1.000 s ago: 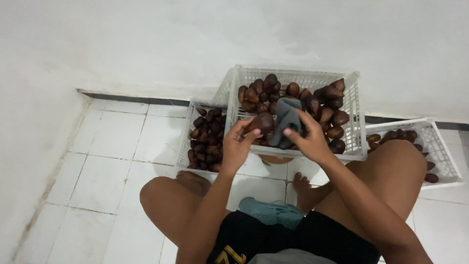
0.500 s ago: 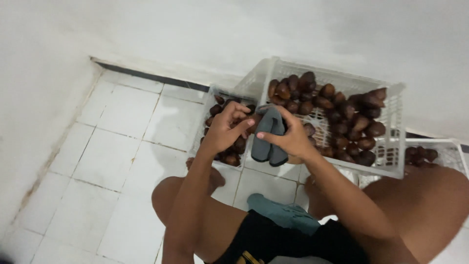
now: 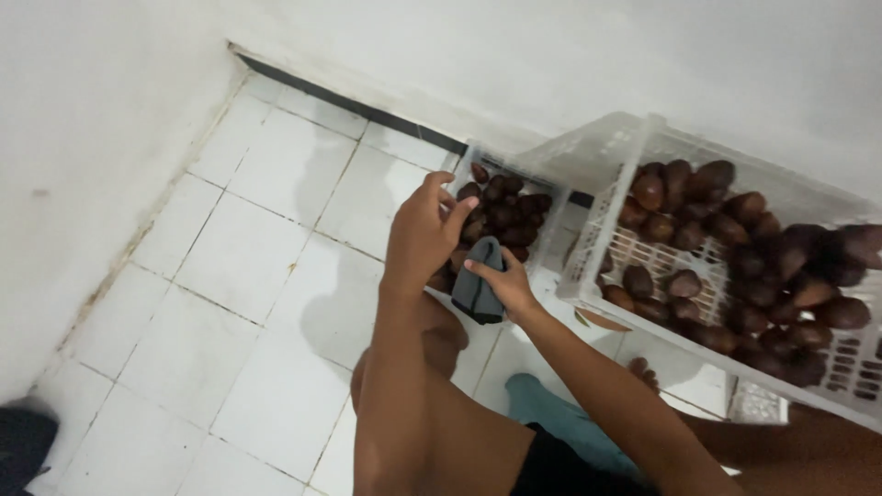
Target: The person sits on the floor and wipes dark brown nuts with a grey cloth, picking them up one by one from a central white crate and placing them into a crate on the left. The person repeats this process for multiple nuts.
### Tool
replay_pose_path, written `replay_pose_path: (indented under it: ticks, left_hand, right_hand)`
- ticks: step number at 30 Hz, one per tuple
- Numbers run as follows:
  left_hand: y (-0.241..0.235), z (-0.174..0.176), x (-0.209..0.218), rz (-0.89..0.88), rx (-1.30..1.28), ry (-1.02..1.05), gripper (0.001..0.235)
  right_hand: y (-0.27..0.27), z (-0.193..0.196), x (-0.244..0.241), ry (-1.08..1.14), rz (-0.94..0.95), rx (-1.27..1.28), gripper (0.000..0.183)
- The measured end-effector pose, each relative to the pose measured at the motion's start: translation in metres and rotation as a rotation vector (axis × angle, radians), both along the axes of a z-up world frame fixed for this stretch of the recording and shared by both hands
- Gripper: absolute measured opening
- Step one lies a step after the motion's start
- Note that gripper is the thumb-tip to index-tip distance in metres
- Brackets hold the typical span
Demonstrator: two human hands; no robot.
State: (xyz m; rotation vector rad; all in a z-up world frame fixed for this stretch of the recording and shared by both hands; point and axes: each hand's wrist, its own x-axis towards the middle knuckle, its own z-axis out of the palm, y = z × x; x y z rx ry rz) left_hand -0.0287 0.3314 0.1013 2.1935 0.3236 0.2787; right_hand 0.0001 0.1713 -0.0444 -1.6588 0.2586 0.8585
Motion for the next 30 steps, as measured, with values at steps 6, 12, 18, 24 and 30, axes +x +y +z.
replay_pose_path:
  ticks: [6, 12, 18, 24, 30]
  left_hand:
    - [0.014, -0.021, 0.014, -0.004, 0.112, -0.001, 0.046]
    - [0.022, -0.009, 0.023, -0.034, 0.042, 0.095, 0.050]
    - [0.019, -0.008, 0.025, -0.028, 0.066, 0.076, 0.049]
    - [0.023, -0.010, 0.026, -0.062, 0.096, 0.112, 0.048]
    - [0.019, -0.009, 0.023, -0.043, 0.102, 0.171, 0.048]
  right_hand:
    - [0.038, -0.128, 0.011, -0.071, 0.283, -0.346, 0.106]
    - [0.082, -0.150, 0.012, -0.058, 0.297, -0.283, 0.098]
    - [0.093, -0.152, 0.017, -0.072, 0.282, -0.227, 0.087]
    - [0.096, -0.141, 0.016, -0.094, 0.268, -0.167, 0.077]
    - [0.081, -0.116, 0.011, -0.131, 0.242, -0.118, 0.067]
